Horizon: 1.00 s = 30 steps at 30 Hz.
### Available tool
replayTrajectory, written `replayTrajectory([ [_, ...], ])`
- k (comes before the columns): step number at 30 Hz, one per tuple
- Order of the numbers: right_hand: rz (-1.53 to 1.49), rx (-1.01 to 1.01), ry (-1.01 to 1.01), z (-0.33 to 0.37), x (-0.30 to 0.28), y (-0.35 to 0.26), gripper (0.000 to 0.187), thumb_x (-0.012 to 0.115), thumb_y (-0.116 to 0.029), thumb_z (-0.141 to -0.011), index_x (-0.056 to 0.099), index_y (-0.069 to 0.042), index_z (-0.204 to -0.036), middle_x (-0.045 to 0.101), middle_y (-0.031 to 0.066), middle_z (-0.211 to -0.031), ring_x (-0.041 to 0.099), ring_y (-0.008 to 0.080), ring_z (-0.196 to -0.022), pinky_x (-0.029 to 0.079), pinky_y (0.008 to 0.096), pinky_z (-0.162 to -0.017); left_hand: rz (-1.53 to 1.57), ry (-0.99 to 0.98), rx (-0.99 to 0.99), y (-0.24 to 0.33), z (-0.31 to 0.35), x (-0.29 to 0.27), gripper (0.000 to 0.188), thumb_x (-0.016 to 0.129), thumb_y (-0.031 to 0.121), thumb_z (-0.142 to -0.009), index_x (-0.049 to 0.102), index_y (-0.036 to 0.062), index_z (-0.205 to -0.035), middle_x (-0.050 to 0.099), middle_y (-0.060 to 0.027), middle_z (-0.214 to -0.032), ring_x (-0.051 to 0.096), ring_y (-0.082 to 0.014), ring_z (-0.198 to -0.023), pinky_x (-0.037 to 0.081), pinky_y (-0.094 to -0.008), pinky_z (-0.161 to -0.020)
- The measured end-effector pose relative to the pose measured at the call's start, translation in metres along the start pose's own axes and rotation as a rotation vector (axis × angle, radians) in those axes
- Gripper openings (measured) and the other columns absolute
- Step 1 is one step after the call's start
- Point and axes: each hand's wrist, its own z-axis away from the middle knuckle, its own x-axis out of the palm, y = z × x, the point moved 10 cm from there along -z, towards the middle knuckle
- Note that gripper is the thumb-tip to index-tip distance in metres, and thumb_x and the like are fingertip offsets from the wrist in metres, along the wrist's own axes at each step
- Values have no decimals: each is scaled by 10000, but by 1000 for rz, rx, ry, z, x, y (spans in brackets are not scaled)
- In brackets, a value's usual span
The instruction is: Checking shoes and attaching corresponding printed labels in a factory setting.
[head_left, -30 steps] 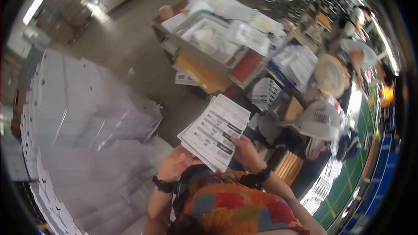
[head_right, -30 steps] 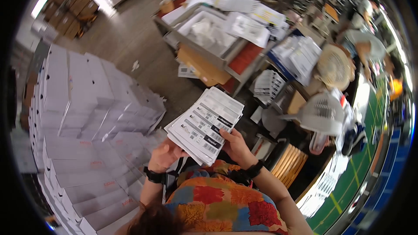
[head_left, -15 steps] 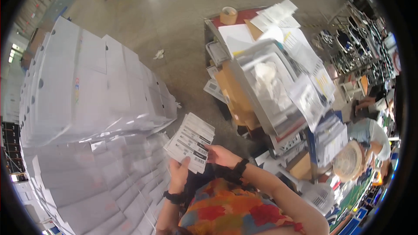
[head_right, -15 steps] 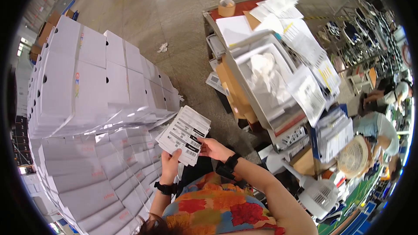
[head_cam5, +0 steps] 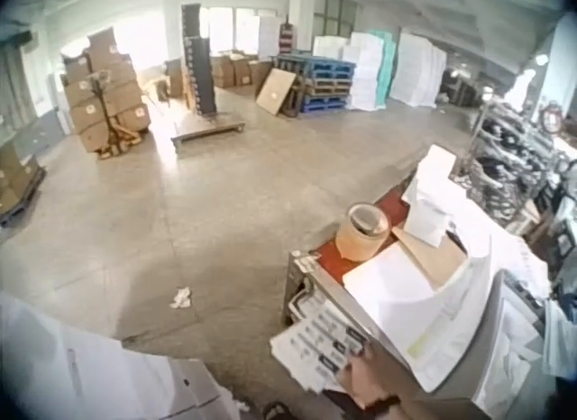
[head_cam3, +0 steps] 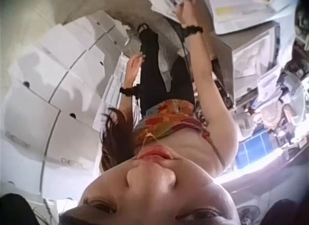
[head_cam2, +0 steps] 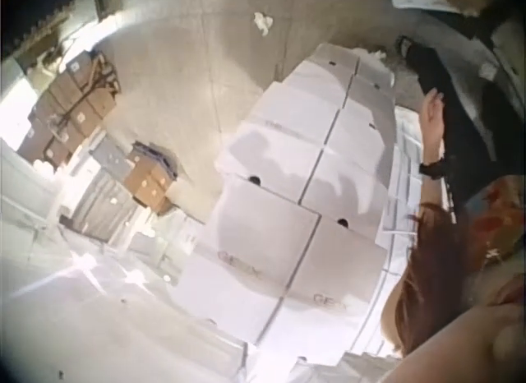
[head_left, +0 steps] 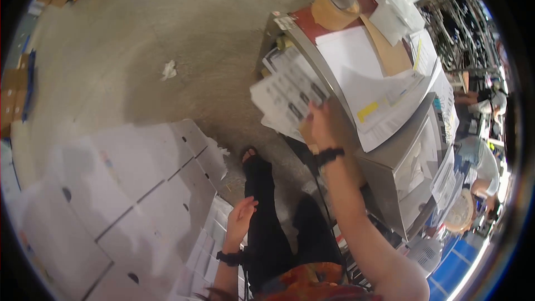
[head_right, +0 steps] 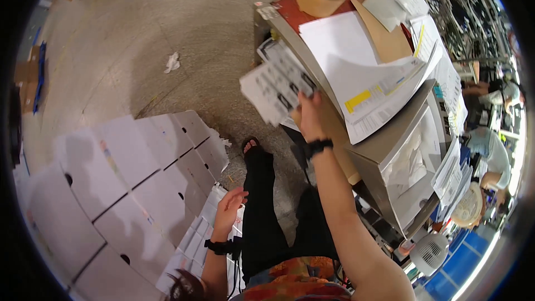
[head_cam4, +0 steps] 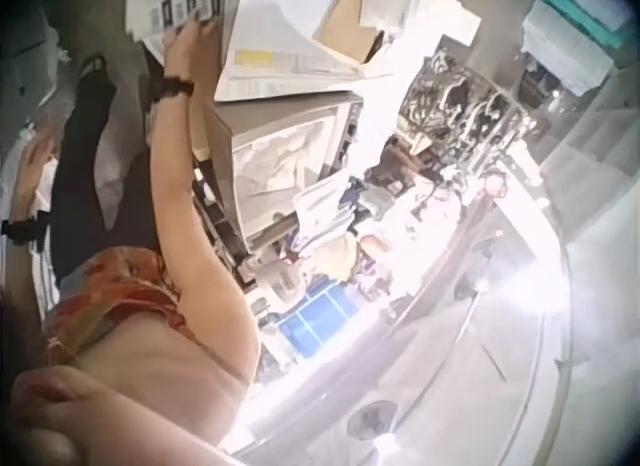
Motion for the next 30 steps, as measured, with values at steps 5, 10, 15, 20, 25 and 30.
replayTrajectory([
  [5, 13, -117, 111, 12, -26, 10, 517, 672, -402, -891, 554, -31, -1232, 613, 50, -1029, 561, 137, -950, 458, 288, -773, -387, -169, -57, -20, -9, 16, 305, 550, 104, -955, 586, 3, -1240, 670, -112, -1144, 631, -153, -1037, 482, -270, -887],
  [10, 414, -160, 181, 175, -155, 95, 286, 690, -294, -847, 657, -26, -941, 695, 124, -883, 680, 263, -855, 526, 378, -778, -981, -281, 61, -28, 21, 93, 225, 622, 228, -888, 699, 39, -983, 712, -149, -900, 692, -296, -843, 525, -374, -737],
  [15, 302, 305, 173, 279, -326, 205, 289, 659, -287, -846, 671, -22, -960, 692, 96, -834, 667, 229, -778, 524, 368, -710, -1285, -638, 271, -91, 95, 233, 264, 623, 271, -863, 703, 34, -777, 661, -196, -757, 648, -384, -743, 505, -441, -668],
  [20, -274, 456, 249, 316, -487, 282, 167, 633, -167, -852, 641, -6, -894, 611, 26, -740, 557, 111, -620, 461, 260, -538, -1275, -949, 208, -236, 175, 358, 230, 638, 248, -874, 674, 27, -927, 673, -186, -788, 675, -349, -755, 518, -395, -653],
  [25, -418, 496, 545, 311, -649, 332, 129, 606, -152, -857, 632, -41, -915, 641, 42, -781, 605, 133, -638, 500, 263, -533, -1317, -1136, 71, -357, 190, 484, 260, 644, 251, -870, 659, 20, -991, 688, -189, -868, 677, -350, -844, 529, -406, -728],
  [30, -556, 275, 675, 208, -715, 350, 170, 586, -193, -908, 620, -30, -938, 648, 40, -818, 592, 115, -658, 481, 263, -536, -1468, -851, 512, -412, 74, 571, 338, 648, 199, -847, 581, 17, -1124, 663, -215, -960, 628, -402, -927, 501, -463, -816],
])
